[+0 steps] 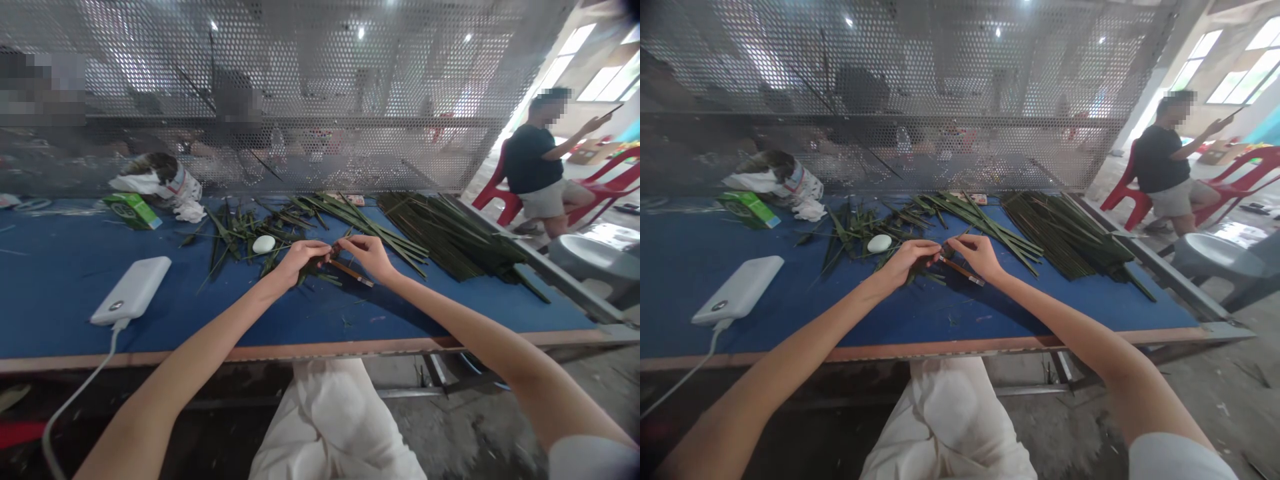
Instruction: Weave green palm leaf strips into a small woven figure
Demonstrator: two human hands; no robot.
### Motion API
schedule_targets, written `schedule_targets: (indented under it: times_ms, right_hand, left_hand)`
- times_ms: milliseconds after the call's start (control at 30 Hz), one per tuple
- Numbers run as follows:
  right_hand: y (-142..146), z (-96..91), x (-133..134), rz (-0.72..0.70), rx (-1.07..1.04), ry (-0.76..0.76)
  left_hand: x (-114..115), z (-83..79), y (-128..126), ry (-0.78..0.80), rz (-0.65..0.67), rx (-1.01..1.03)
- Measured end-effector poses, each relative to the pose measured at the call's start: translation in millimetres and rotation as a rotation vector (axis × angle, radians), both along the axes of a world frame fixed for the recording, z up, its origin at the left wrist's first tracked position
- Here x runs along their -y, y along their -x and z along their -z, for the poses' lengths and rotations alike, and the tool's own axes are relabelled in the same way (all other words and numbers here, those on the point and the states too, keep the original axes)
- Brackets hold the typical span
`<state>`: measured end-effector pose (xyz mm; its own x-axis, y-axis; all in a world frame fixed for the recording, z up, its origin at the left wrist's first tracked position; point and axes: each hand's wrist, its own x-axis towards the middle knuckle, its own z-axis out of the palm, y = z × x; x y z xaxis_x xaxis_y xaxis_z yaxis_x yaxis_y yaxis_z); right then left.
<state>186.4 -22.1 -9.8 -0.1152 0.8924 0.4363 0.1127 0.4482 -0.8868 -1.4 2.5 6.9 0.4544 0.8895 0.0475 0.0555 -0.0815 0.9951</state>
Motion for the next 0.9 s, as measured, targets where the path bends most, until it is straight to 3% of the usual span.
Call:
schedule_targets:
  times_ms: [200, 467, 733, 900]
  right_hand:
    - [2, -4.0, 5, -0.002, -0.121, 0.107]
    - [0, -4.9, 3, -0.129, -0.292, 0.28]
    - [-1, -6.5, 2, -0.166, -0.256, 0.308]
    - [-23, -10.0, -14, -0.098, -0.191, 0.244]
  left_hand:
    - [-1, -1.2, 0, -0.029, 0.021, 0.046]
    - [-1, -1.6, 1, -0.05, 0.088, 0.08]
    - [1, -6.4, 2, -0.037, 0.075, 0.055]
    - [-5, -6.8, 8, -0.019, 0.039, 0.088]
